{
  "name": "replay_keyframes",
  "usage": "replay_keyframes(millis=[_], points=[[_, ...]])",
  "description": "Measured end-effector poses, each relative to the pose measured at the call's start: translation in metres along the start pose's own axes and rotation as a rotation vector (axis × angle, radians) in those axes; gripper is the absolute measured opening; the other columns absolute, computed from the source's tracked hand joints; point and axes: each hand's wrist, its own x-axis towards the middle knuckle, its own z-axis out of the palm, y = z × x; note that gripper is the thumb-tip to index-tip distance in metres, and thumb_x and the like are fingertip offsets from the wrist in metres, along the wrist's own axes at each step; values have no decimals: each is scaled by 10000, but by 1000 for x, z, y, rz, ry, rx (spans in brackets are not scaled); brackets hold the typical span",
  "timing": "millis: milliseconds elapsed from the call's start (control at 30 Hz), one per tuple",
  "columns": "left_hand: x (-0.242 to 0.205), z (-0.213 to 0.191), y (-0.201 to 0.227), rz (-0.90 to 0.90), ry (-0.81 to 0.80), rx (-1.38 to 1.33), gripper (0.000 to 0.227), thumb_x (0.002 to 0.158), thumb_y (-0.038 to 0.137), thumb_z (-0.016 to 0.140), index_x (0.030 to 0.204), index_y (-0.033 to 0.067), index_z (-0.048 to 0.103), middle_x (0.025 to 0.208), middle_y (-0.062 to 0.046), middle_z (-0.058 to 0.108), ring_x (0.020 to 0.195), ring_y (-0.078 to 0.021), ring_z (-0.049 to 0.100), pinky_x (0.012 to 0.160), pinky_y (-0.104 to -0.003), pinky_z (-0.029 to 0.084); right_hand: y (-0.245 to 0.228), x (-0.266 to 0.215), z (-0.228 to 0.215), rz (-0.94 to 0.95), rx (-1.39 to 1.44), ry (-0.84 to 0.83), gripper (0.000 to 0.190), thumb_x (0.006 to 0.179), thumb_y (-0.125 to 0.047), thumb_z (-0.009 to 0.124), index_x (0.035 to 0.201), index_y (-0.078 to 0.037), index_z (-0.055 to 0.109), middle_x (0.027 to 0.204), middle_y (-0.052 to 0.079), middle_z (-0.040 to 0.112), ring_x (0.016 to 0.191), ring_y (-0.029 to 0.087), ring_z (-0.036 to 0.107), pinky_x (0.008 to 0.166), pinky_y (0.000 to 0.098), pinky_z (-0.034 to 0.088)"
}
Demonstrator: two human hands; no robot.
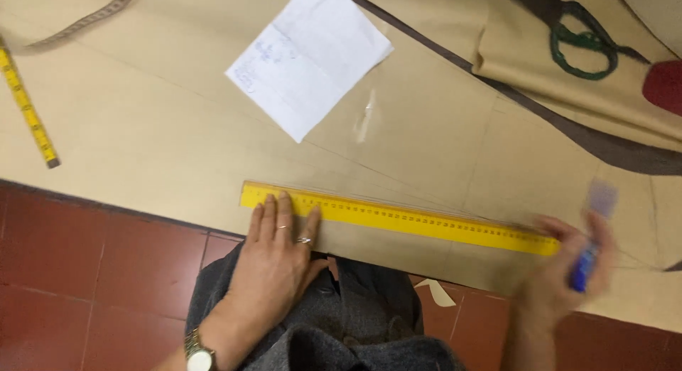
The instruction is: The person uses a yellow ruler and a blue pen to measure and mark lines on a large piece of beige fabric laid out on a table. They align the ruler along the fabric and draw straight lines at various intervals.
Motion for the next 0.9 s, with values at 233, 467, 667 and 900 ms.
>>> replay_keyframes(millis=[233, 467, 667, 900], points=[[17, -24, 16, 17, -286, 73, 972, 766, 840, 419, 1512, 276, 152, 1369, -501, 297, 1232, -604, 392, 1009, -611, 341, -106, -37, 116, -7, 571, -902, 460, 1020, -390, 388, 1155, -24, 630, 971, 85, 635, 777, 136, 620, 698, 237, 532], [23, -31, 23, 5, -341, 105, 986, 722, 875, 495, 1420, 192, 357, 1353, -514, 348, 1232, -652, 401, 1008, -676, 325, -141, -59, 177, 85, 486, -1173, 140, 866, -108, 670, 981, -36, 635, 924, 92, 710, 818, 161, 732, 687, 201, 564], [25, -32, 28, -9, -390, 151, 1096, 716, 915, 513, 1333, 10, 493, 1364, -492, 374, 1252, -644, 385, 1018, -672, 310, -146, -68, 182, -126, 371, -1224, 154, 931, -185, 566, 1014, -56, 554, 971, 84, 659, 878, 170, 703, 631, 198, 591], [26, -31, 31, -2, -370, 191, 1131, 704, 939, 500, 1320, -9, 511, 1282, -457, 496, 1190, -642, 467, 986, -674, 353, -149, -68, 187, -243, 358, -1261, 179, 898, -124, 613, 1052, -34, 637, 1053, 104, 720, 979, 206, 712, 686, 235, 590]])
